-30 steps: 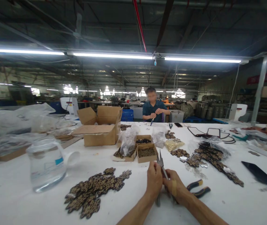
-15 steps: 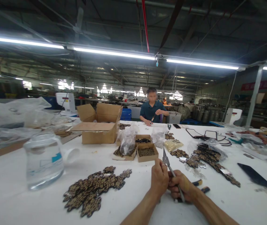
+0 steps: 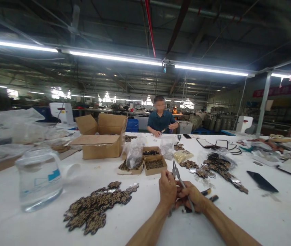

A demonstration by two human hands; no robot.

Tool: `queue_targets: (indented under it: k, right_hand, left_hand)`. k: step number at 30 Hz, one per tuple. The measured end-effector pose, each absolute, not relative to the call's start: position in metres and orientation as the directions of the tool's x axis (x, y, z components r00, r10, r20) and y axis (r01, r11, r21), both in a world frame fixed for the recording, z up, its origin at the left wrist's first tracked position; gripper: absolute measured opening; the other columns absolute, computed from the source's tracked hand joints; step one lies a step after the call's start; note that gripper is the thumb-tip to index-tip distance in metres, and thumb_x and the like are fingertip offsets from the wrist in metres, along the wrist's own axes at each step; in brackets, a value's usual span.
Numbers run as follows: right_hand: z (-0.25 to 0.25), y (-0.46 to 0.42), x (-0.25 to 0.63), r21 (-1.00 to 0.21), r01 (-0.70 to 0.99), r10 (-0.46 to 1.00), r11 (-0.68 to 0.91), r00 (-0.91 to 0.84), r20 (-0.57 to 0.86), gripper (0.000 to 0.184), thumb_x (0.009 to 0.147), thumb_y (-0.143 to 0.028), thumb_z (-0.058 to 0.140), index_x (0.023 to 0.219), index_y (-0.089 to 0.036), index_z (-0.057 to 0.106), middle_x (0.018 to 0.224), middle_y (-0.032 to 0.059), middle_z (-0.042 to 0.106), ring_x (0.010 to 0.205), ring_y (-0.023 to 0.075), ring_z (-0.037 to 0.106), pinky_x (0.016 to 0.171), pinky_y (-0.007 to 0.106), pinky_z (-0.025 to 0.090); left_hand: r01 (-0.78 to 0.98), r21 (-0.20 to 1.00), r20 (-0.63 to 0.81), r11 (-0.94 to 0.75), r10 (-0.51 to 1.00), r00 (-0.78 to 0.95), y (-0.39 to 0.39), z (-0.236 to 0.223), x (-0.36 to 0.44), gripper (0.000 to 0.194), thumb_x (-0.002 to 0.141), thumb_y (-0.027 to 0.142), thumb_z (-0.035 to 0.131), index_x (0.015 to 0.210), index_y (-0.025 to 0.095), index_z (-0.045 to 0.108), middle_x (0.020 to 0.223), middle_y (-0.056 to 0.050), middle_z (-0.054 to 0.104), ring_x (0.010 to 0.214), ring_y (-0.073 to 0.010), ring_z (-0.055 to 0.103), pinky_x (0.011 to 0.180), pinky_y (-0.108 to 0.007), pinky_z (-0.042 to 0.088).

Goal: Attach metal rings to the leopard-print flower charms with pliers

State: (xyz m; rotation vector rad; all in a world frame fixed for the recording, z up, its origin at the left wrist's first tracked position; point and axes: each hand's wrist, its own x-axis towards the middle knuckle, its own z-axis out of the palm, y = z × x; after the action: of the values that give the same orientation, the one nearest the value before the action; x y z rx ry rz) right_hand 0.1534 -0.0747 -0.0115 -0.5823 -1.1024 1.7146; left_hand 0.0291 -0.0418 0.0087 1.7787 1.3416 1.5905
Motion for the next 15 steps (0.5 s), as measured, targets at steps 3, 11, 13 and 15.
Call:
queue_targets:
  k: [3, 11, 13, 15]
  right_hand:
    - [-0.009, -0.076, 0.155, -0.862, -0.491, 0.887, -0.128, -0.445, 0.122, 0.054, 0.059, -0.008, 0.059, 0.113, -0.014, 0.062, 0.086, 0.0080, 0.069, 0.073, 0.0188, 0.065, 0.064, 0.031, 0.053]
    - [-0.012, -0.077, 0.163, -0.853, -0.506, 0.888, -0.126, -0.441, 0.131, 0.055, 0.063, -0.010, 0.060, 0.118, -0.013, 0.060, 0.105, 0.0146, 0.068, 0.078, 0.0186, 0.063, 0.059, 0.028, 0.050]
    - [-0.016, -0.076, 0.165, -0.846, -0.514, 0.883, -0.145, -0.452, 0.123, 0.056, 0.062, -0.009, 0.059, 0.118, -0.013, 0.060, 0.107, 0.0150, 0.068, 0.072, 0.0165, 0.062, 0.055, 0.025, 0.048]
    - [-0.020, -0.075, 0.165, -0.844, -0.508, 0.868, -0.173, -0.483, 0.113, 0.057, 0.062, -0.008, 0.058, 0.119, -0.013, 0.060, 0.110, 0.0159, 0.068, 0.070, 0.0157, 0.062, 0.054, 0.026, 0.049]
  left_hand:
    - [0.234, 0.861, 0.477, -0.451, 0.876, -0.068, -0.035, 0.011, 0.021, 0.020, 0.093, 0.035, 0.036, 0.086, 0.021, 0.048, 0.079, -0.002, 0.063, 0.072, -0.0157, 0.060, 0.066, -0.027, 0.047]
    - [-0.091, 0.927, 0.366, -0.365, 0.931, -0.005, -0.010, 0.013, 0.004, 0.020, 0.085, 0.035, 0.048, 0.086, 0.016, 0.053, 0.091, -0.009, 0.067, 0.073, -0.0155, 0.064, 0.052, -0.023, 0.050]
    - [-0.095, 0.921, 0.378, -0.377, 0.926, -0.005, -0.006, 0.012, 0.001, 0.020, 0.084, 0.036, 0.050, 0.084, 0.016, 0.051, 0.092, -0.009, 0.067, 0.072, -0.0146, 0.064, 0.050, -0.022, 0.049]
    - [-0.092, 0.917, 0.390, -0.389, 0.921, -0.001, -0.004, 0.010, -0.001, 0.019, 0.082, 0.036, 0.052, 0.083, 0.017, 0.050, 0.088, -0.008, 0.067, 0.070, -0.0141, 0.063, 0.048, -0.020, 0.048]
